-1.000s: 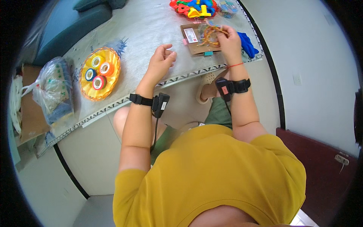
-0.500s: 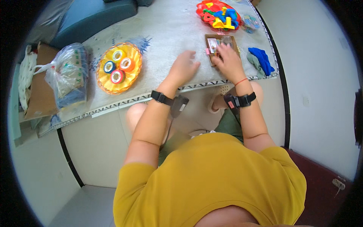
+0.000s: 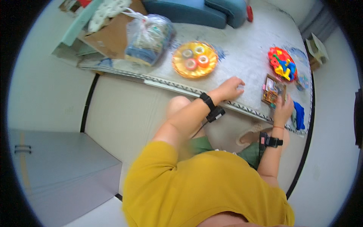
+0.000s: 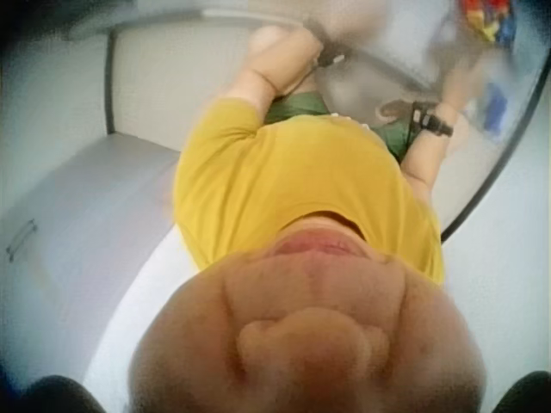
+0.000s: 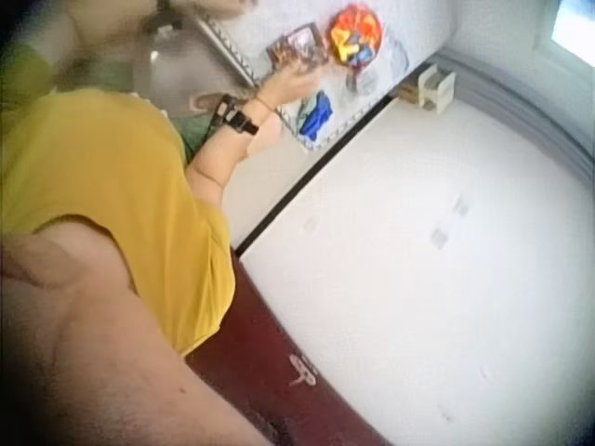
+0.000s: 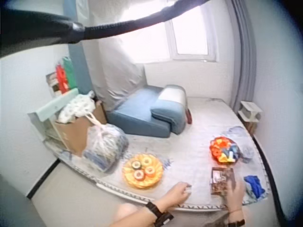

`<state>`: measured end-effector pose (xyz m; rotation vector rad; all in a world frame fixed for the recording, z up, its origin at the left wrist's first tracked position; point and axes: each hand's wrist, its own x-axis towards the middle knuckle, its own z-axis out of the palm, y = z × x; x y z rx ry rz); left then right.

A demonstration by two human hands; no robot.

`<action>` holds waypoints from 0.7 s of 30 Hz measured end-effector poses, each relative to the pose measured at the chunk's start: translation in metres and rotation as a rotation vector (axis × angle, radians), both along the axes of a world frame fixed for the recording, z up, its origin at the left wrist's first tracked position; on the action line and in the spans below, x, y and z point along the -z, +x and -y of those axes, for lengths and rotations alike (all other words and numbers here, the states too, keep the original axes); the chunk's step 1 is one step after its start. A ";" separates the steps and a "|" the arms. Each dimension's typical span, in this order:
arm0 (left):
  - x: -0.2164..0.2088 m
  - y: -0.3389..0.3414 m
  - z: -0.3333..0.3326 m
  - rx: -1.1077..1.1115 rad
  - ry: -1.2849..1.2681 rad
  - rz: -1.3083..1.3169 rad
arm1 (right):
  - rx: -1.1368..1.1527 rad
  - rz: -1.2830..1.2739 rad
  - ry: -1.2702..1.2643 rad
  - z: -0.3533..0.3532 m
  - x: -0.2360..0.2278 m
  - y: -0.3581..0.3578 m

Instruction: The person sits on the floor and organizes craft supplies. They first assemble a structure using colorful plastic interlocking blocks. Then, they pick up a yellow woven basket and place several rolls of decorative tape into it. Finally, they handle a small cardboard box and a string of beads.

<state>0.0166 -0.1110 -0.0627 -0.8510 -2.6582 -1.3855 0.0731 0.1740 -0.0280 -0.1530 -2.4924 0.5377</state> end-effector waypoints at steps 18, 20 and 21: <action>-0.020 0.061 0.042 -0.157 -0.078 0.083 | -0.110 0.295 -1.116 -0.012 0.085 -0.019; -0.013 0.058 0.042 -0.186 -0.060 0.038 | -0.130 0.290 -1.239 0.010 0.071 -0.013; -0.011 0.051 0.041 -0.206 -0.105 0.038 | -0.152 0.290 -1.223 0.016 0.066 -0.014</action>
